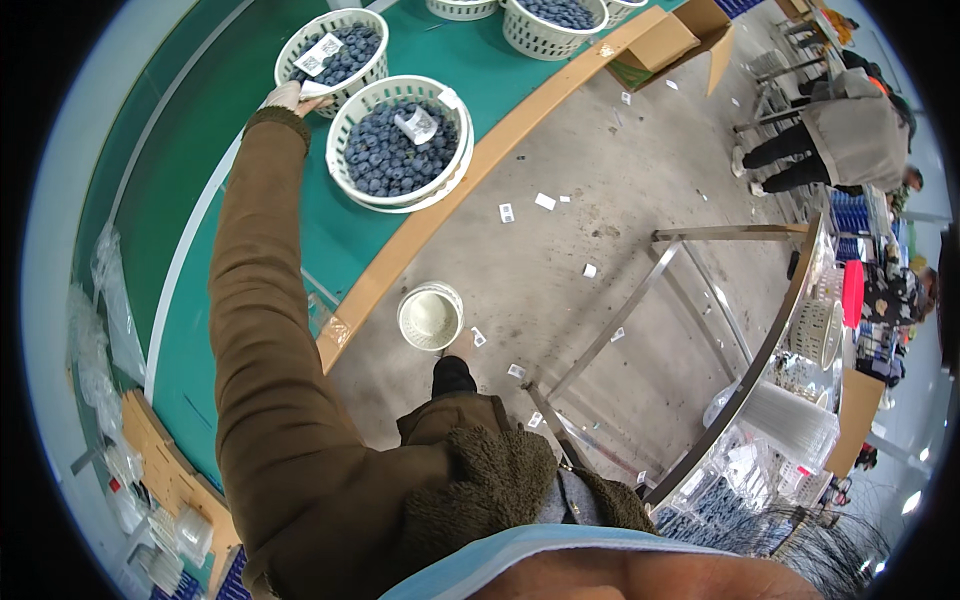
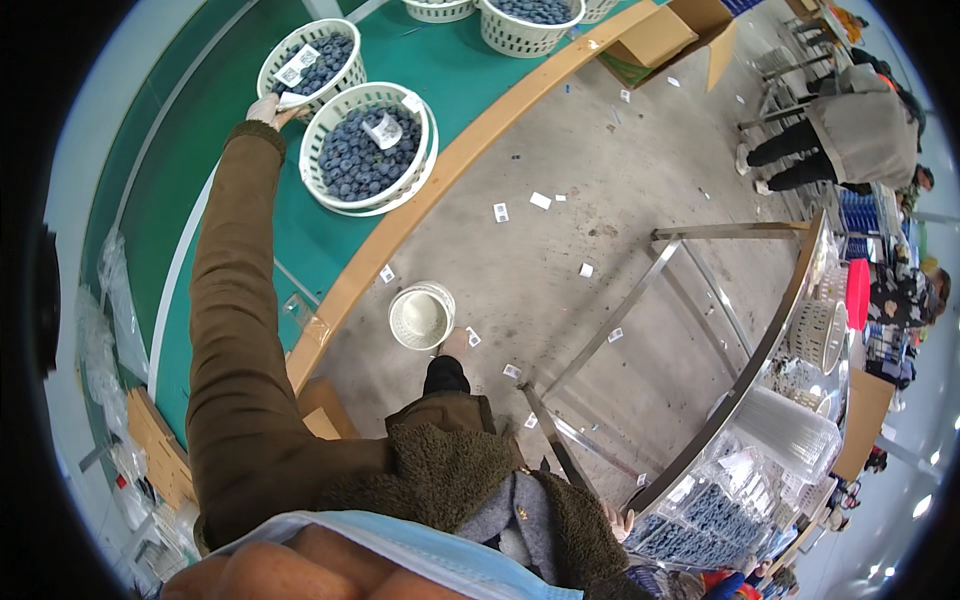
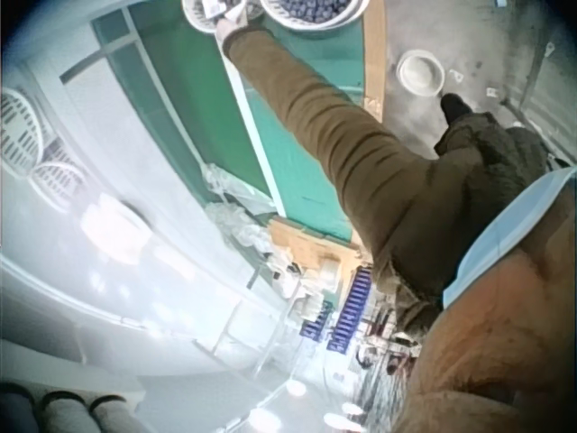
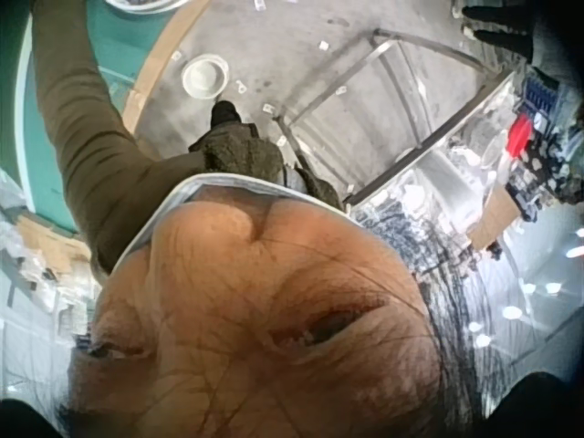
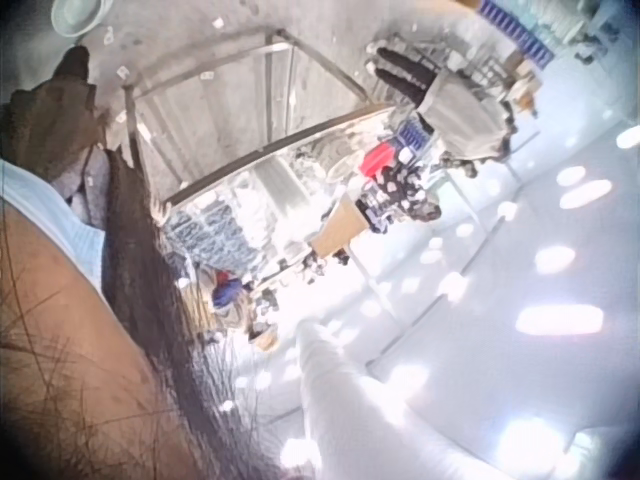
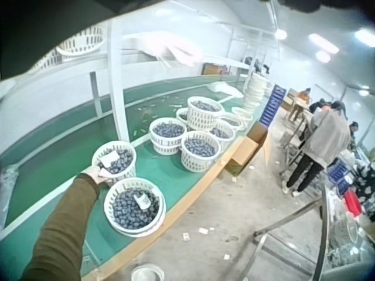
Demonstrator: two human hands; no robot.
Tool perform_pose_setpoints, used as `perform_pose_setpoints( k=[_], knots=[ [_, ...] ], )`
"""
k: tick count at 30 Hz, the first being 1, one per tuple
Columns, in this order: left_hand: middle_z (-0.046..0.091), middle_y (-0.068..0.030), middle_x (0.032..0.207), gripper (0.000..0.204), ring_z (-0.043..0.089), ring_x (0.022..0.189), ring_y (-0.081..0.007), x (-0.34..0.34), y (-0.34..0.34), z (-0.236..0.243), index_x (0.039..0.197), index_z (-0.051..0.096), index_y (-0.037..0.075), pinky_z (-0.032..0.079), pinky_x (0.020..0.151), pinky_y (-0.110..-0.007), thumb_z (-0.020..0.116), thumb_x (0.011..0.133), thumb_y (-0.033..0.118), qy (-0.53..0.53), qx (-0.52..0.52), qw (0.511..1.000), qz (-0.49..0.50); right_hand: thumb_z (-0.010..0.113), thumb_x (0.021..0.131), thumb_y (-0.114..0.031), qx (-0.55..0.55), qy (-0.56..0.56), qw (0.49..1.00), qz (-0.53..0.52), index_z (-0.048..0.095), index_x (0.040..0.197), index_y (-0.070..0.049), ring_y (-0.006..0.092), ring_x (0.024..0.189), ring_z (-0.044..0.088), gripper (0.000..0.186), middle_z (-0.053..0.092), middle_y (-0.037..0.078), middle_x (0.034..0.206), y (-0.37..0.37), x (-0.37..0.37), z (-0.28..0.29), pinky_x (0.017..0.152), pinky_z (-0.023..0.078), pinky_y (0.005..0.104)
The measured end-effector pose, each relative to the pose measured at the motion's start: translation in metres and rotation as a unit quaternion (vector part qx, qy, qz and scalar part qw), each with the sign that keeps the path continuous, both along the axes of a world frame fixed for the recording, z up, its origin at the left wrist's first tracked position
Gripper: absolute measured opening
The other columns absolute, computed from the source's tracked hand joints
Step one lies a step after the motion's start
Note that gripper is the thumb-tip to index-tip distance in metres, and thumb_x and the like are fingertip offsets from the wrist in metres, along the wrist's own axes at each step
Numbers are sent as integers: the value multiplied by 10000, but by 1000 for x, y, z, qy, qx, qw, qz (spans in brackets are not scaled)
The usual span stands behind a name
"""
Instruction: The person transfers blueberries from a white basket into clear plastic clamshell containers on a stainless steel table. They then close the containers and place them on the table. The person repeats this process with multiple containers.
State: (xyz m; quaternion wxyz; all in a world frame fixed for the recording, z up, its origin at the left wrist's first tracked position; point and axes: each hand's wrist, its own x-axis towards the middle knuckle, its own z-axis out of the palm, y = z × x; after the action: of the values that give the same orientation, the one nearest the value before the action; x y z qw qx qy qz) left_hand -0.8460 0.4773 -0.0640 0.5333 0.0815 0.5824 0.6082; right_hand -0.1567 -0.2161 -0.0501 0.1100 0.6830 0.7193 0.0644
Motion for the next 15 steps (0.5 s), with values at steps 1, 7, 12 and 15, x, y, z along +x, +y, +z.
perform_pose_setpoints(
  k=[1, 7, 12, 15],
  knots=[
    [262, -315, 1290, 442, 395, 1125, -491, -16, -17, 0, 1285, 175, -102, 481, 893, -521, 319, 880, 1, -9, 1, 1000, 17, 602, 739, -204, -1, 4, 1000, 0, 544, 1161, -120, 168, 796, 579, 434, 594, 12, 914, 2, 2, 0, 937, 377, 419],
    [527, -259, 1049, 315, 602, 904, -353, -67, -143, -7, 1103, 405, -156, 576, 744, -394, 327, 841, 2, 83, -22, 996, 9, 599, 746, -174, -4, 22, 1000, 6, 531, 1172, -90, 186, 839, 578, 440, 590, 38, 969, 14, 14, 1, 943, 374, 425],
    [545, -224, 1067, 362, 591, 939, -348, -76, -252, -13, 1131, 404, -122, 531, 812, -441, 402, 820, 63, 35, -75, 996, 30, 597, 751, -150, -14, 38, 999, 21, 521, 1181, -65, 201, 875, 577, 445, 587, 60, 1015, 23, 21, 1, 948, 371, 429],
    [451, -246, 1210, 411, 520, 1054, -375, -62, -272, -18, 1193, 346, -90, 483, 851, -531, 383, 821, 81, -86, -24, 996, -23, 595, 755, -135, -12, 53, 998, 29, 514, 1187, -50, 210, 897, 577, 448, 585, 74, 1042, 25, 27, -3, 951, 370, 431]
  ],
)
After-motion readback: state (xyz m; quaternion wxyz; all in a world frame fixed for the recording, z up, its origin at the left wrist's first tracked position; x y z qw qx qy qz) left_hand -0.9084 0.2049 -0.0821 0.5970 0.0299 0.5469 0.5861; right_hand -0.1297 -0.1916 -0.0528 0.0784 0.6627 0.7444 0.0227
